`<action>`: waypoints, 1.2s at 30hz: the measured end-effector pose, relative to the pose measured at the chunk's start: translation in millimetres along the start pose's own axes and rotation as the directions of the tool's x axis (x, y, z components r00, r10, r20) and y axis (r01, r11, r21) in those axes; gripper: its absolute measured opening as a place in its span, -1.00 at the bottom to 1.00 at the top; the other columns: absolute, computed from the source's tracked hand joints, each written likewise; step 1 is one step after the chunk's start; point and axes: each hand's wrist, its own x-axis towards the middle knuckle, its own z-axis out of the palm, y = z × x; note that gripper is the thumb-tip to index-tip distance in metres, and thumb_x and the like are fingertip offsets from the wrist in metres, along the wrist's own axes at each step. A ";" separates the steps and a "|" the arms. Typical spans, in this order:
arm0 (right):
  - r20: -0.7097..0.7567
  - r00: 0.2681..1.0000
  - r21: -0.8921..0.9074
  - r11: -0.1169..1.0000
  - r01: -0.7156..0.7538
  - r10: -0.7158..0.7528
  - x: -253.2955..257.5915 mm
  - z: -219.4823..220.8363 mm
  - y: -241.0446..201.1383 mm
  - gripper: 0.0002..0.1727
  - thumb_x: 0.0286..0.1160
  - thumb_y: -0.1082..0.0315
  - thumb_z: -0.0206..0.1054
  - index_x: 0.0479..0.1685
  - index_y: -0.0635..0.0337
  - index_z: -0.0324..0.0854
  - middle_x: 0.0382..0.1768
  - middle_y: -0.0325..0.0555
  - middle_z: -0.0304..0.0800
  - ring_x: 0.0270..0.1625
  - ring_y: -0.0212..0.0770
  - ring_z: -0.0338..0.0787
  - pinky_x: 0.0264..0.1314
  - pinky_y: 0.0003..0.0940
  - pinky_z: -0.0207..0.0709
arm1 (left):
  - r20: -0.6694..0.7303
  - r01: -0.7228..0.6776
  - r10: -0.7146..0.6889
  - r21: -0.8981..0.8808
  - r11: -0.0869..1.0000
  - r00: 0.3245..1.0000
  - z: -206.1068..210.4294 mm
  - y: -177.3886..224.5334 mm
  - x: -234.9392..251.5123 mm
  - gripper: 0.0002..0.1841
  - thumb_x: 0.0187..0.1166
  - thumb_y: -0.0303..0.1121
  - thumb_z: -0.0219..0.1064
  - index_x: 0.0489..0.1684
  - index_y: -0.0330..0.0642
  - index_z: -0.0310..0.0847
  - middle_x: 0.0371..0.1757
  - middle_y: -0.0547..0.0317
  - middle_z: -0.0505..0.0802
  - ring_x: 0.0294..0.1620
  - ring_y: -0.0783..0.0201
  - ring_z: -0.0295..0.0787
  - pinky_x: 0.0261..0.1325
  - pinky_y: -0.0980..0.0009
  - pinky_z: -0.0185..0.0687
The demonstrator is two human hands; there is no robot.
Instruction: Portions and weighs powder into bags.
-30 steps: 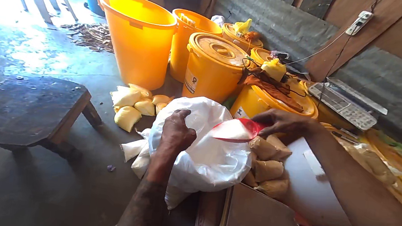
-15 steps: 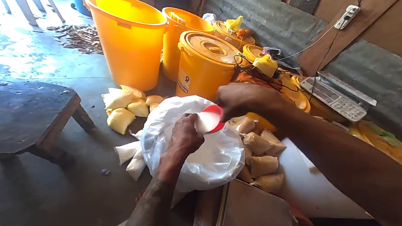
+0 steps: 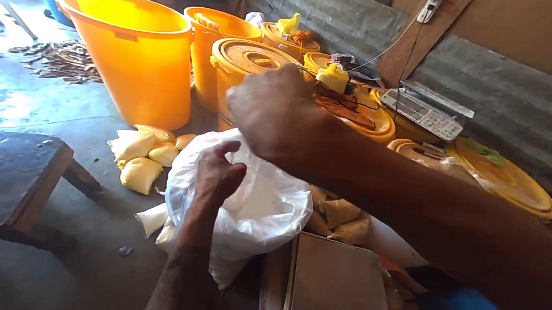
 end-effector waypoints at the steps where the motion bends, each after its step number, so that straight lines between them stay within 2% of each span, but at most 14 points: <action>1: -0.023 0.997 0.061 0.996 -0.066 0.068 -2.7 4.0 11.4 -0.85 0.34 0.45 0.45 -0.13 0.22 0.74 -0.13 0.10 0.77 0.01 0.15 0.75 -0.15 0.13 0.48 | -0.016 -0.023 0.022 -0.091 0.996 1.000 -0.8 -4.8 3.1 -0.56 0.42 -0.58 0.38 0.32 -0.20 0.66 0.22 -0.14 0.80 -0.08 -0.03 0.80 -0.07 -0.10 0.73; 3: -0.052 0.982 0.174 0.970 -0.172 0.183 -24.4 17.9 42.2 -0.73 0.23 0.37 0.56 -0.08 0.17 0.72 -0.12 0.12 0.78 0.00 0.22 0.78 -0.16 0.23 0.52 | -0.017 -0.017 0.015 -0.131 0.991 1.000 6.9 -16.7 9.5 -0.50 0.39 -0.62 0.31 0.37 -0.12 0.65 0.31 -0.09 0.77 -0.17 -0.01 0.78 -0.21 -0.04 0.71; 6: -0.117 0.934 0.342 0.897 -0.281 0.338 -74.3 75.9 94.7 -0.69 0.20 0.15 0.67 -0.17 0.04 0.75 -0.29 0.03 0.79 -0.20 0.16 0.81 -0.32 0.25 0.59 | 0.095 0.016 -0.032 0.159 0.987 0.995 31.4 -14.5 16.0 -0.56 0.38 -0.54 0.35 0.30 -0.15 0.72 0.27 -0.15 0.82 0.18 -0.22 0.78 0.15 -0.33 0.62; 8: -0.040 0.881 0.446 0.798 -0.406 0.471 -112.4 121.1 120.2 -0.69 0.20 0.08 0.69 -0.12 -0.06 0.82 -0.29 -0.03 0.85 -0.21 0.12 0.83 -0.27 0.29 0.62 | 0.122 0.000 -0.025 0.200 0.980 0.992 36.6 -4.9 11.8 -0.59 0.40 -0.56 0.32 0.26 -0.16 0.74 0.25 -0.13 0.82 0.22 -0.21 0.76 0.19 -0.35 0.58; 11: 0.148 0.801 0.578 0.607 -0.546 0.580 -178.8 195.6 140.4 -0.51 0.33 0.00 0.61 0.25 -0.07 0.79 0.04 0.03 0.89 0.12 0.15 0.84 0.16 0.39 0.59 | 0.087 -0.043 0.039 0.051 0.998 0.995 27.2 -3.3 13.5 -0.58 0.47 -0.61 0.24 0.30 -0.17 0.70 0.29 -0.08 0.80 0.01 -0.07 0.78 -0.02 -0.14 0.68; 12: 0.181 0.777 0.614 0.547 -0.568 0.604 -200.7 221.8 142.4 -0.48 0.33 -0.01 0.59 0.29 -0.05 0.78 0.07 0.04 0.89 0.14 0.15 0.84 0.20 0.38 0.59 | 0.076 -0.044 0.042 0.025 0.999 0.996 25.3 -3.7 16.4 -0.59 0.46 -0.63 0.24 0.28 -0.18 0.70 0.29 -0.07 0.80 -0.05 -0.02 0.78 -0.08 -0.08 0.69; 16: 0.232 0.674 0.796 0.262 -0.546 0.701 -272.2 307.2 137.0 -0.54 0.26 0.20 0.66 0.18 0.12 0.82 -0.03 0.08 0.92 0.03 0.08 0.89 0.21 0.27 0.65 | 0.077 -0.048 0.049 -0.010 0.999 0.996 28.8 24.9 0.4 -0.52 0.35 -0.71 0.24 0.22 -0.11 0.75 0.25 0.07 0.81 -0.26 0.19 0.71 -0.28 0.18 0.63; 19: 0.236 0.618 0.892 0.085 -0.443 0.750 -305.8 346.5 138.0 -0.56 0.21 0.34 0.68 0.13 0.23 0.82 -0.05 0.08 0.92 0.01 -0.02 0.90 0.25 0.09 0.70 | 0.116 -0.220 0.224 -0.047 0.974 0.968 28.8 71.7 -22.3 -0.51 0.32 -0.68 0.23 0.25 -0.11 0.75 0.22 0.14 0.85 -0.39 0.33 0.69 -0.37 0.35 0.60; 24: 0.245 0.529 0.925 -0.031 -0.380 0.813 -336.7 345.1 155.1 -0.56 0.26 0.40 0.65 0.18 0.30 0.78 -0.04 0.11 0.91 -0.01 -0.12 0.90 0.23 -0.08 0.73 | 0.267 -0.401 0.400 -0.052 0.915 0.877 22.8 168.7 -61.9 -0.53 0.48 -0.63 0.17 0.29 -0.01 0.74 0.25 0.26 0.83 -0.35 0.44 0.68 -0.30 0.43 0.64; 27: 0.214 0.529 0.940 -0.027 -0.339 0.821 -348.7 348.2 161.0 -0.60 0.29 0.40 0.62 0.15 0.29 0.78 -0.06 0.06 0.91 -0.04 -0.21 0.90 0.19 -0.18 0.75 | 0.537 -0.549 0.557 -0.196 0.813 0.633 5.3 170.2 -21.0 -0.58 0.60 -0.51 0.14 0.40 -0.04 0.64 0.51 0.14 0.69 0.16 0.31 0.81 0.05 0.30 0.83; 28: 0.203 0.530 0.944 -0.020 -0.330 0.824 -353.0 349.6 162.5 -0.61 0.29 0.40 0.62 0.13 0.28 0.78 -0.06 0.04 0.91 -0.05 -0.23 0.90 0.18 -0.19 0.75 | 0.587 -0.535 0.527 -0.181 0.825 0.614 7.6 173.3 -19.9 -0.58 0.66 -0.48 0.08 0.45 0.00 0.58 0.58 0.23 0.63 0.26 0.38 0.75 0.14 0.37 0.78; 30: 0.222 0.513 0.934 -0.031 -0.355 0.829 -360.7 350.9 166.8 -0.60 0.30 0.35 0.64 0.14 0.26 0.79 -0.03 0.04 0.91 -0.01 -0.19 0.90 0.21 -0.13 0.75 | 0.509 -0.323 0.375 -0.191 0.927 0.775 35.9 181.2 -51.3 -0.56 0.67 -0.45 0.04 0.47 0.05 0.58 0.37 0.32 0.76 -0.12 0.51 0.74 -0.23 0.55 0.65; 31: 0.247 0.499 0.924 -0.047 -0.379 0.830 -363.5 350.0 169.2 -0.57 0.31 0.32 0.64 0.17 0.25 0.78 0.00 0.05 0.91 0.03 -0.15 0.90 0.24 -0.09 0.74 | 0.501 -0.225 0.298 -0.202 0.953 0.813 50.3 177.1 -60.7 -0.55 0.63 -0.44 0.04 0.46 0.08 0.59 0.33 0.35 0.78 -0.23 0.52 0.72 -0.33 0.57 0.61; 36: 0.285 0.475 0.909 -0.078 -0.410 0.832 -371.8 355.1 176.7 -0.59 0.31 0.26 0.65 0.15 0.17 0.80 -0.02 -0.01 0.91 0.04 -0.13 0.89 0.26 -0.01 0.72 | 0.569 -0.123 0.178 -0.133 0.983 0.803 117.6 128.8 -75.7 -0.47 0.31 -0.54 0.20 0.34 -0.06 0.70 0.15 0.24 0.88 -0.36 0.49 0.71 -0.36 0.55 0.61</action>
